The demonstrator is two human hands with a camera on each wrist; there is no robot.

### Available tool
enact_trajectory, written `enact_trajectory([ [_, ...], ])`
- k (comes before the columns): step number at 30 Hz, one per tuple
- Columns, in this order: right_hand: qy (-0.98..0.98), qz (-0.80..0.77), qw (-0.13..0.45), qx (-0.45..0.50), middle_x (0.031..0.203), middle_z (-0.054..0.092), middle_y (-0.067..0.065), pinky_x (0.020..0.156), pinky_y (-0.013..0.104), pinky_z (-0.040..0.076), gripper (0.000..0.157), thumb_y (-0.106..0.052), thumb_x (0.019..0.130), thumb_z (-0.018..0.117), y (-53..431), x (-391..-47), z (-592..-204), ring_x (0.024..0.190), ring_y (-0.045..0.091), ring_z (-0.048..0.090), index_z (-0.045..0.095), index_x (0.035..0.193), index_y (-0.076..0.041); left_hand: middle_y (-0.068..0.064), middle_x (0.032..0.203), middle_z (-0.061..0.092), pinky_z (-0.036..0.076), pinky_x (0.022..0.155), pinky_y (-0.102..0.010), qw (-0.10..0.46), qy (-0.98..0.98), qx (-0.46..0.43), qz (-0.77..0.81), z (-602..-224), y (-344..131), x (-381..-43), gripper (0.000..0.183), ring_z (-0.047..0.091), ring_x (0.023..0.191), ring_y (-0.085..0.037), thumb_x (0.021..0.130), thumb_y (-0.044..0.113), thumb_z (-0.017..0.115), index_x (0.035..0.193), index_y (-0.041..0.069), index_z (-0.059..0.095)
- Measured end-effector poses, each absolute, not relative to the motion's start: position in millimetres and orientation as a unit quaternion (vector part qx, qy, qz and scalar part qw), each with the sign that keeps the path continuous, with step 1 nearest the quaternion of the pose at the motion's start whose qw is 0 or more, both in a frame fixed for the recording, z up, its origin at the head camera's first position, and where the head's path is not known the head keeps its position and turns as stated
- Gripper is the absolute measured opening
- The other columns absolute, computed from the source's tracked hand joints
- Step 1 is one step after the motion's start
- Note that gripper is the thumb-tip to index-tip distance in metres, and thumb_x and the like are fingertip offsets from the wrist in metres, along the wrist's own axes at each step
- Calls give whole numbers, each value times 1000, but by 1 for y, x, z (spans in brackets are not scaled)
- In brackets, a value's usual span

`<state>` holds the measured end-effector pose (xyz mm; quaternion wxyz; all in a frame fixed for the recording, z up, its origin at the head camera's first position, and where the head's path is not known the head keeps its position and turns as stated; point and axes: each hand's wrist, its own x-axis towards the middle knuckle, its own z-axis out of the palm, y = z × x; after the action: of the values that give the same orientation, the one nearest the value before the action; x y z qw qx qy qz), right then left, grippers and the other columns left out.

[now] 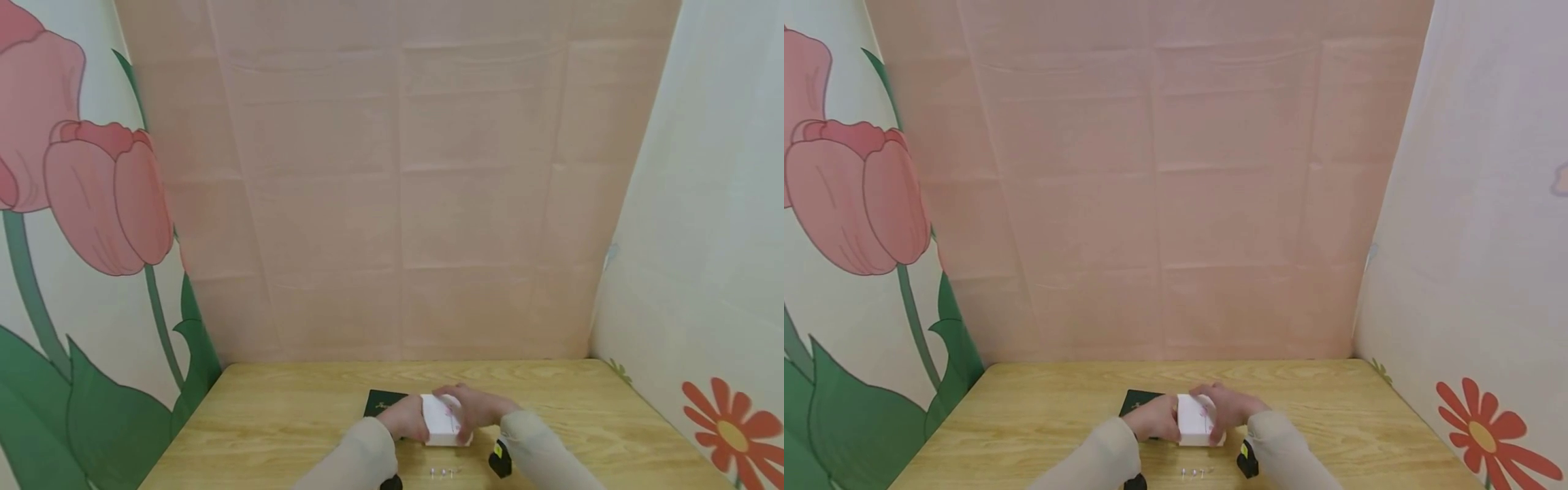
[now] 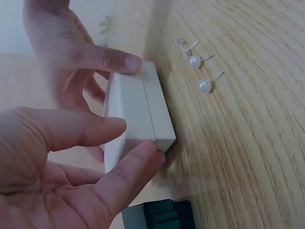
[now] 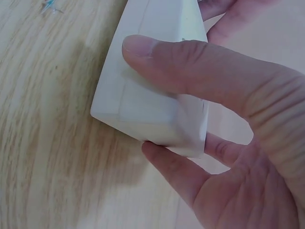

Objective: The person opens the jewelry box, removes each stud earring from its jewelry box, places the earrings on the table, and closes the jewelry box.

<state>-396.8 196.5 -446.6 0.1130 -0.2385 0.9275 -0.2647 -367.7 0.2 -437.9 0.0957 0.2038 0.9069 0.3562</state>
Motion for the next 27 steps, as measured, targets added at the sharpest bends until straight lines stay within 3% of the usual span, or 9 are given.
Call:
enact_trajectory([
  [12, 930, -261, 122, -228, 132, 41, 15, 84, 64, 35, 89, -1, 53, 83, 194, -395, -447, 111, 37, 44, 48, 131, -22, -4, 70, 50, 35, 54, -28, 87, 934, 183, 295, -435, 3, -362, 16, 44, 58, -19, 67, -8, 59, 81, -1, 55],
  [21, 932, -259, 128, -216, 136, 39, 14, 88, 66, 32, 88, -5, 54, 85, 194, -399, -450, 117, 39, 40, 47, 132, -22, -9, 76, 51, 35, 50, -29, 121, 944, 164, 261, -435, 7, -366, 18, 44, 57, -20, 79, -2, 54, 97, -8, 56],
  [24, 931, -261, 123, -226, 136, 39, 14, 89, 64, 32, 91, -6, 54, 85, 194, -398, -449, 118, 39, 40, 45, 134, -20, -11, 83, 56, 41, 57, -31, 119, 944, 171, 254, -429, 5, -362, 20, 50, 64, -22, 83, -1, 52, 102, -8, 57],
  [27, 927, -260, 121, -242, 137, 37, 16, 89, 64, 32, 92, -12, 56, 85, 193, -398, -447, 120, 41, 38, 42, 136, -17, -14, 104, 61, 45, 76, -35, 117, 941, 178, 263, -424, 1, -360, 30, 55, 85, -23, 86, -1, 49, 114, -7, 55],
])
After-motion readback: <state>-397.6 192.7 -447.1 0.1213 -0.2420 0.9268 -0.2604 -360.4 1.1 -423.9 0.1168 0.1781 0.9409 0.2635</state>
